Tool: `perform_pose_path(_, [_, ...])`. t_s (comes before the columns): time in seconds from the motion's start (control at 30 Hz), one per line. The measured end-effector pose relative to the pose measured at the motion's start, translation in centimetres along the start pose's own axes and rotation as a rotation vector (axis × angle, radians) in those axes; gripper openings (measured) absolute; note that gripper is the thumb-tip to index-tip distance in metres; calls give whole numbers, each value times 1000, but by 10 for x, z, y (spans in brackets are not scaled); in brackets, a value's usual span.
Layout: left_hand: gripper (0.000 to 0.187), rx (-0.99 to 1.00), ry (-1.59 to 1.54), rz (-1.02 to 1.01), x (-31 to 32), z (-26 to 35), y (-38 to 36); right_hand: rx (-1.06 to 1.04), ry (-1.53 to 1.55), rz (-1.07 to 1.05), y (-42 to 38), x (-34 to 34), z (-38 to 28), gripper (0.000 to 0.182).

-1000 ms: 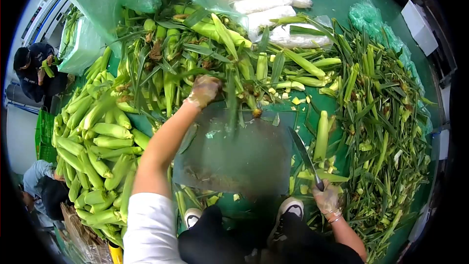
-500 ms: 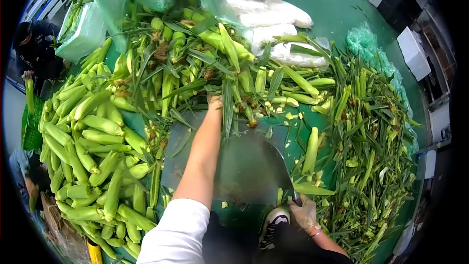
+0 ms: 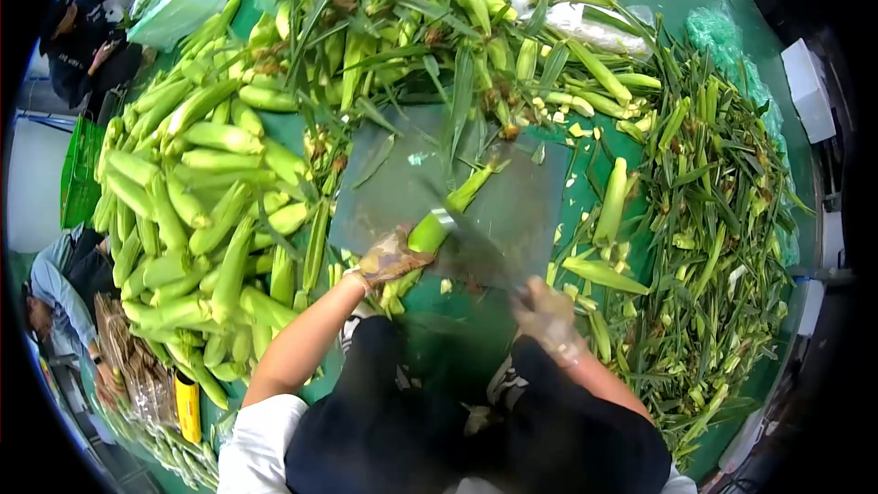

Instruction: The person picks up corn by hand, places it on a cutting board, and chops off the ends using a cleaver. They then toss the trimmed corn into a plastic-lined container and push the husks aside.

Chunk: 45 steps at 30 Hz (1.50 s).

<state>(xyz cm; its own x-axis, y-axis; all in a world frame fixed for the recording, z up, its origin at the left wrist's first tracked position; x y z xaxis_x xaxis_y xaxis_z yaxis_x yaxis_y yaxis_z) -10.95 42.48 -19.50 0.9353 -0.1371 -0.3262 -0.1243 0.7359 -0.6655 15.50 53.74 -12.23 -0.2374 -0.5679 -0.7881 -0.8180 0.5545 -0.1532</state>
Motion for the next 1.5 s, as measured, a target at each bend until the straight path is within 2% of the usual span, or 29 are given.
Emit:
perform_pose_path(0.07, [53,-39,303,33,2,-3,-15,-134,-219,-110,14,14,-16,24])
perform_pose_path(0.1, [53,-39,300,45,1,-5,-22,-146,-222,-107,20,19,-15,24])
perform_pose_path(0.17, [56,-25,487,175,-2,-4,-32,141,-336,-84,30,29,3,25])
perform_pose_path(0.23, [54,28,678,340,-6,7,-31,178,-276,-87,35,25,15,27])
perform_pose_path(0.3, [51,28,757,390,1,12,-3,211,-257,-118,47,15,9,28])
perform_pose_path(0.37, [46,17,860,467,-4,14,31,144,-21,-16,65,-5,-7,29])
perform_pose_path(0.4, [46,21,854,468,-8,10,38,145,-28,-17,72,-15,-17,29])
perform_pose_path(0.47, [45,-21,739,251,-20,25,27,28,126,202,80,-51,-54,28])
perform_pose_path(0.5, [44,-3,738,247,-21,22,28,45,335,195,83,-57,-61,25])
perform_pose_path(0.67, [34,-1,749,259,-25,25,25,-69,96,180,69,13,-13,29])
perform_pose_path(0.73, [38,27,787,256,-26,17,29,367,-31,-241,59,36,19,38])
perform_pose_path(0.77, [38,34,783,266,-36,27,20,467,103,-296,56,29,28,45])
perform_pose_path(0.83, [38,80,756,116,-45,35,-8,499,105,-168,43,14,34,45])
perform_pose_path(0.87, [38,87,773,138,-50,35,-2,488,128,-112,52,6,37,46])
perform_pose_path(0.93, [40,328,3,346,-52,24,4,511,116,-97,52,-10,29,41])
perform_pose_path(0.97, [44,352,-377,275,-57,50,-17,422,127,55,50,-27,9,38])
perform_pose_path(1.0, [41,479,-73,318,-54,28,1,325,138,217,51,-45,-10,35])
perform_pose_path(1.07, [30,378,-834,416,-38,7,22,301,193,252,54,-60,-33,31])
perform_pose_path(1.1, [30,375,-837,413,-34,0,27,232,278,332,55,-65,-41,32])
perform_pose_path(1.17, [23,218,-1250,391,-24,-18,36,104,394,466,57,-53,-45,32])
perform_pose_path(1.2, [23,210,-1250,388,-22,-20,37,169,292,462,52,-38,-47,32])
perform_pose_path(1.27, [28,160,-1292,382,-21,-24,34,352,236,160,48,40,-12,33])
perform_pose_path(1.33, [33,219,-1228,476,-21,-27,36,467,365,-32,40,91,10,37])
perform_pose_path(1.37, [36,339,-1005,479,-29,-35,38,393,273,-88,40,91,21,32])
perform_pose_path(1.4, [38,446,-793,491,-36,-38,36,410,88,-117,42,99,44,35])
perform_pose_path(1.43, [43,568,-742,401,-42,-28,12,439,131,-78,40,84,39,38])
perform_pose_path(1.47, [50,444,-559,453,-54,-22,-12,463,177,-29,42,60,25,41])
perform_pose_path(1.5, [54,417,-163,567,-76,0,-35,482,169,11,43,41,14,42])
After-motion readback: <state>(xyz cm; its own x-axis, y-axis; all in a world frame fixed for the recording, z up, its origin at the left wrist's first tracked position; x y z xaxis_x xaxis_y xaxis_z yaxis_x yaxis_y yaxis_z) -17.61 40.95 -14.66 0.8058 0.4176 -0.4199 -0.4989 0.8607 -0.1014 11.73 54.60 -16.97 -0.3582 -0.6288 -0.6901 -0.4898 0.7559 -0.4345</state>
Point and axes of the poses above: each hand's wrist, its own y-axis towards the middle knuckle, its own x-axis out of the palm, z = x × y, the point moved 4 cm from there along y, towards the middle knuckle, and after that the axes turned 12 degrees about -z, right-handed, at the moved point
